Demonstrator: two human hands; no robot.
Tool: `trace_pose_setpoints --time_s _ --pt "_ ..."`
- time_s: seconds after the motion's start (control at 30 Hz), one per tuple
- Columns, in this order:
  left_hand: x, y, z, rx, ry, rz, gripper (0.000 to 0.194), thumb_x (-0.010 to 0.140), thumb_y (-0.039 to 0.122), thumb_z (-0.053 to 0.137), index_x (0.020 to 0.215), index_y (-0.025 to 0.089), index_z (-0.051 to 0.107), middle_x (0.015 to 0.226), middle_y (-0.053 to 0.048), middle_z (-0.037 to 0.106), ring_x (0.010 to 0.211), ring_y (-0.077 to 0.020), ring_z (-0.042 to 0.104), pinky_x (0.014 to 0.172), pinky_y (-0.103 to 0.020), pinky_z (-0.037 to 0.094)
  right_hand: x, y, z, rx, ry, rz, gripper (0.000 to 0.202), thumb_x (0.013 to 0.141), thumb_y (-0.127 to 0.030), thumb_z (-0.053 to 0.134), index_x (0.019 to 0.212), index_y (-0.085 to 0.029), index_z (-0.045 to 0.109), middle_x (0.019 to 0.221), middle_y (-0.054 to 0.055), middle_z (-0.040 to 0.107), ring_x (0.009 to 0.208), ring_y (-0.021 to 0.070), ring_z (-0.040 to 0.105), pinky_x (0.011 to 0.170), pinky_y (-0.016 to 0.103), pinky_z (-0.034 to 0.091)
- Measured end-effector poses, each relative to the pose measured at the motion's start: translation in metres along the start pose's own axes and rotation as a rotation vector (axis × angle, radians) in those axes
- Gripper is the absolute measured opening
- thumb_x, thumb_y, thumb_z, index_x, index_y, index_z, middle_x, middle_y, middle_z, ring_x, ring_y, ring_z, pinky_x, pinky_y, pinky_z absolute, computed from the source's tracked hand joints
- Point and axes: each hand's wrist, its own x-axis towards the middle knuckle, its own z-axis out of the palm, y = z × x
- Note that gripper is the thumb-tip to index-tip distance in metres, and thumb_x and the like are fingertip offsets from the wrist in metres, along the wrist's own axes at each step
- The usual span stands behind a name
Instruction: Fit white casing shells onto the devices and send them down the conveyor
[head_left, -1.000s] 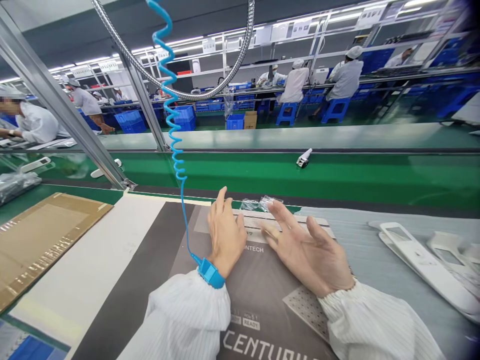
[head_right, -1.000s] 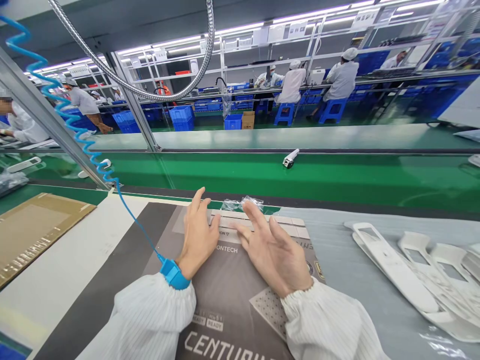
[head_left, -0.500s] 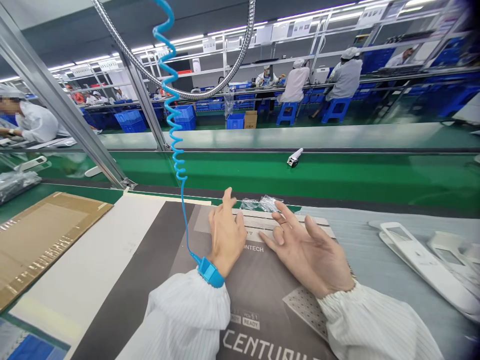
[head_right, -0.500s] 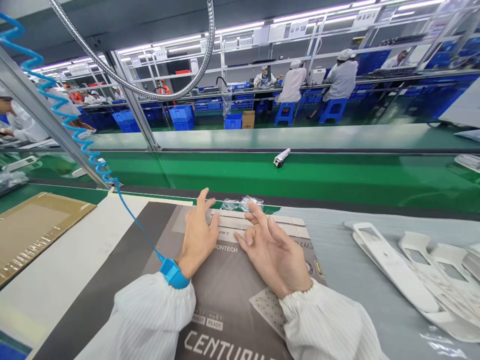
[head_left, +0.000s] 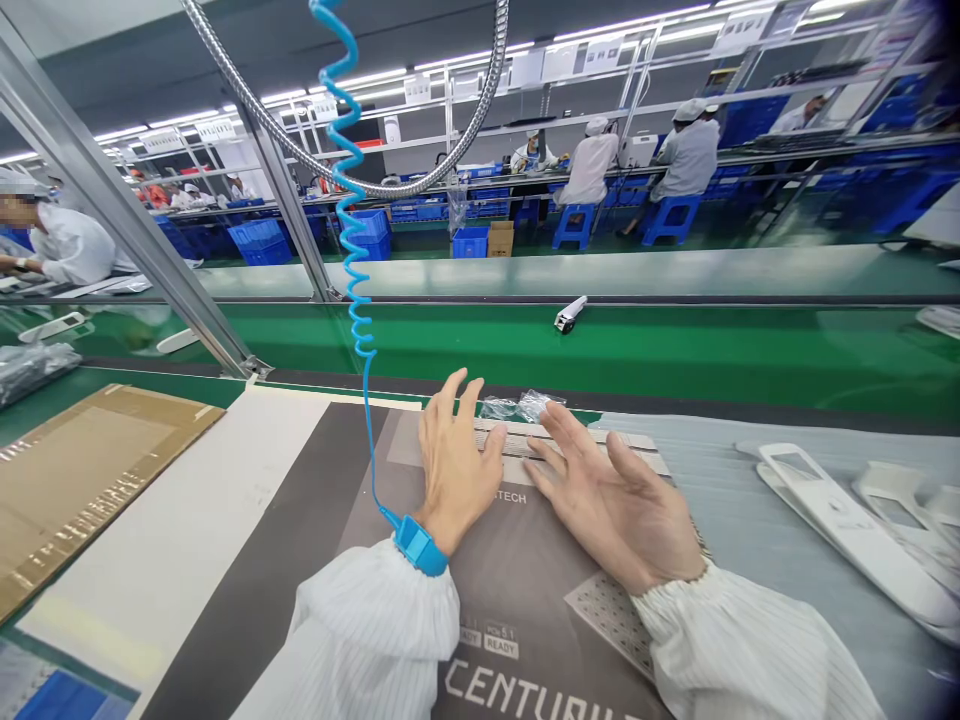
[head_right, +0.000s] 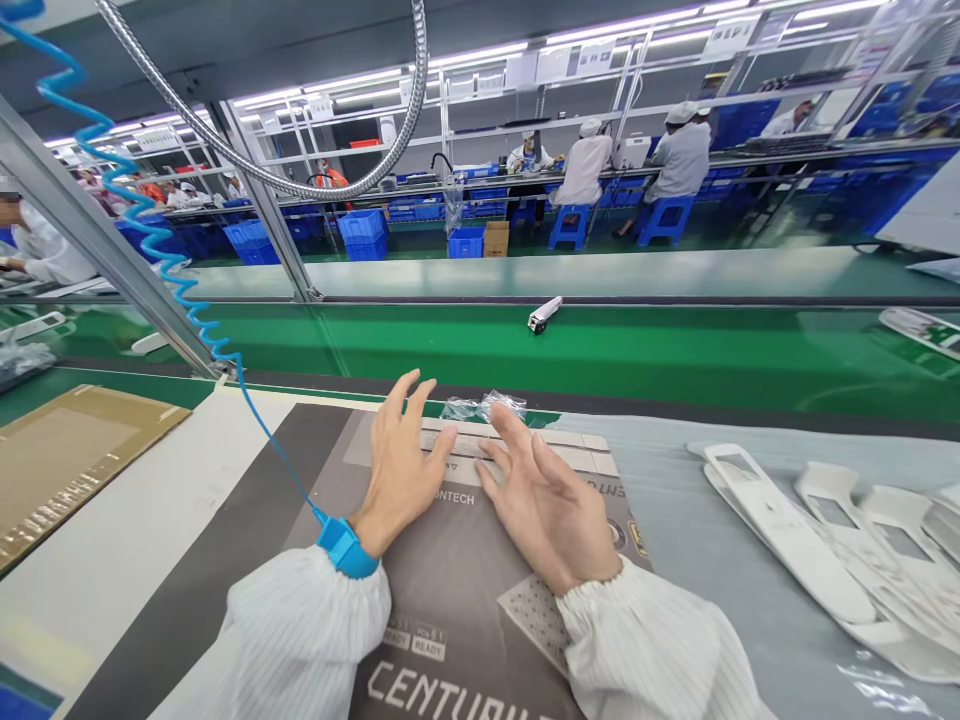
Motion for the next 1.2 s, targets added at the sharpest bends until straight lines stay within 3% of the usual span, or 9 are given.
trace_pose_setpoints --time_s 0.1,0.2,0.3,0.47,0.63,0.73,0.87,1.03,1.2 --pt "0.001 0.003 -0.002 -0.121 -0.084 -0.058 0.060 0.092 0.026 0.051 0.149 0.023 0.031 0.117 -0.007 0.069 0.119 -0.0223 0.059 0.117 -0.050 0.025 0.000 -0.001 0.001 0.011 0.018 0.003 0.042 0.085 -0.058 0.056 0.119 -0.037 0.067 0.154 -0.009 0.041 0.143 0.0234 0.032 0.116 0.038 0.035" --pt "0.001 0.005 -0.002 -0.205 -0.126 -0.122 0.063 0.095 0.027 0.046 0.152 0.017 0.021 0.081 0.000 0.073 0.094 -0.0188 0.068 0.119 -0.050 0.020 0.000 -0.001 0.003 0.020 0.017 -0.013 0.042 0.082 -0.057 0.060 0.118 -0.036 0.068 0.155 -0.011 0.038 0.144 0.0216 0.030 0.119 0.034 0.031" --pt "0.000 0.005 0.000 -0.200 -0.101 -0.107 0.060 0.095 0.032 0.049 0.150 0.020 0.028 0.118 -0.010 0.068 0.122 -0.0215 0.057 0.120 -0.050 0.019 0.001 -0.001 0.002 0.034 0.012 -0.019 0.041 0.084 -0.053 0.058 0.120 -0.036 0.067 0.156 -0.014 0.035 0.146 0.0179 0.027 0.119 0.028 0.028" --pt "0.002 0.008 -0.002 -0.399 0.005 -0.205 0.059 0.094 0.049 0.051 0.147 0.031 0.032 0.164 -0.007 0.002 0.148 -0.0266 0.023 0.114 -0.045 0.035 -0.001 -0.003 0.000 0.001 0.009 -0.032 0.041 0.088 -0.056 0.051 0.124 -0.041 0.063 0.158 -0.017 0.029 0.146 0.0176 0.027 0.115 0.029 0.036" --pt "0.014 0.016 -0.013 -1.005 -0.059 -0.460 0.065 0.095 0.062 0.038 0.151 0.039 0.015 0.155 -0.011 0.034 0.109 -0.0225 0.066 0.091 -0.039 0.055 0.005 -0.007 -0.012 -0.203 -0.057 -0.078 0.048 0.085 -0.057 0.057 0.131 -0.042 0.058 0.154 -0.006 0.038 0.130 0.0239 0.050 0.112 0.043 0.040" --pt "0.014 0.012 -0.015 -1.000 -0.077 -0.492 0.063 0.095 0.061 0.038 0.150 0.032 0.025 0.134 -0.014 0.059 0.090 -0.0229 0.072 0.086 -0.042 0.057 0.038 -0.023 -0.030 -0.550 -0.018 -0.112 0.051 0.081 -0.052 0.068 0.129 -0.034 0.061 0.135 0.005 0.059 0.128 0.0251 0.051 0.108 0.044 0.042" --pt "0.008 0.001 -0.004 -0.327 -0.004 -0.300 0.040 0.094 0.032 0.048 0.131 0.018 0.056 0.135 -0.016 0.059 0.122 -0.0337 0.057 0.101 -0.052 0.047 0.112 -0.056 -0.038 -1.269 0.099 -0.203 0.040 0.084 -0.046 0.065 0.116 -0.022 0.068 0.115 0.011 0.070 0.108 0.0264 0.064 0.096 0.045 0.050" --pt "0.001 -0.014 0.017 -0.087 0.057 -0.103 0.036 0.093 0.026 0.041 0.114 0.009 0.065 0.139 -0.020 0.053 0.126 -0.0350 0.052 0.105 -0.054 0.044 0.198 -0.070 -0.018 -1.677 0.308 -0.310 0.035 0.086 -0.021 0.066 0.121 -0.023 0.065 0.129 0.010 0.061 0.124 0.0262 0.052 0.108 0.048 0.039" --pt "0.001 -0.024 0.026 -0.053 0.084 -0.083 0.037 0.093 0.033 0.041 0.107 0.011 0.067 0.133 -0.018 0.057 0.116 -0.0346 0.058 0.095 -0.053 0.051 0.263 -0.049 -0.012 -1.877 0.468 -0.285 0.039 0.093 -0.034 0.060 0.130 -0.020 0.055 0.139 0.011 0.051 0.123 0.0282 0.052 0.102 0.054 0.043"
